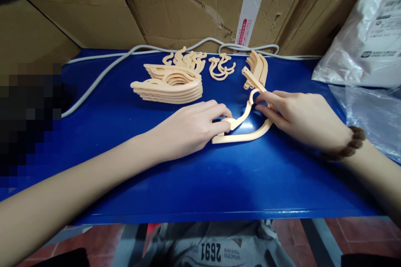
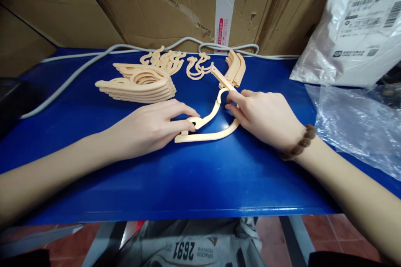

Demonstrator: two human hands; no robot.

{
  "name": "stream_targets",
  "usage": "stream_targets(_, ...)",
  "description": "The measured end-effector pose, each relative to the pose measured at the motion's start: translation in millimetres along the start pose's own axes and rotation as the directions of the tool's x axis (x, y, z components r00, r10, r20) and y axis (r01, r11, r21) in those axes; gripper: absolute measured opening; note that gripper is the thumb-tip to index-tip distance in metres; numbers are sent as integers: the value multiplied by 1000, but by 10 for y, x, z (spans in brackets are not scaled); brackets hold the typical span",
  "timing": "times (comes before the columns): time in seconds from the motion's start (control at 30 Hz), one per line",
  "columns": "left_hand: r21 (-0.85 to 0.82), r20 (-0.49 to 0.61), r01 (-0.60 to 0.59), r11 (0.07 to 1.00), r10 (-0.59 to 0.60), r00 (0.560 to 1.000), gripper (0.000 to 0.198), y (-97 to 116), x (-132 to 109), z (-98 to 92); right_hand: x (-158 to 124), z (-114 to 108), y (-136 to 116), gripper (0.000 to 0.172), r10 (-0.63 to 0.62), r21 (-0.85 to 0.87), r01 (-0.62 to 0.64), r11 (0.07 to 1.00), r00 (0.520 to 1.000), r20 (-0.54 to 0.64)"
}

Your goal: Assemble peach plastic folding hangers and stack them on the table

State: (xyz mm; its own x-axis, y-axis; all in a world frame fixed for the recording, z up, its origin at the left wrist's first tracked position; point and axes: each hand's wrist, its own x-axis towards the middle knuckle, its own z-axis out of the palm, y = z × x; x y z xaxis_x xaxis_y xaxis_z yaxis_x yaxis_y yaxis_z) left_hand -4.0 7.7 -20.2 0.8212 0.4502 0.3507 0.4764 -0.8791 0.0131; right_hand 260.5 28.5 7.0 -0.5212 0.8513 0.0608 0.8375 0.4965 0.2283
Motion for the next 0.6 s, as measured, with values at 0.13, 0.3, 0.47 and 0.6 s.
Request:
stream_targets(0.13,-26,-26,-13,1000,12,1000,35,-5,-6,-17,-2,-11,-13,37,33,-17,-33,999,999,12)
stream_targets(0.3,4,-53,-37,999,37,998,25,32,2,-47,-2,-9,-27,36,41,-13,-41,999,999,-12)
stream_targets(0.47,35,-77,-39,999,42,996,24,44,0,-47,2,-33,-39,34,74,21,-73,997,997,-31)
stream_targets(0.6,61,-59,-48,997,51,997,25,30,-3,-40,5,-41,-41,34,60,31,-58,998,997,-46)
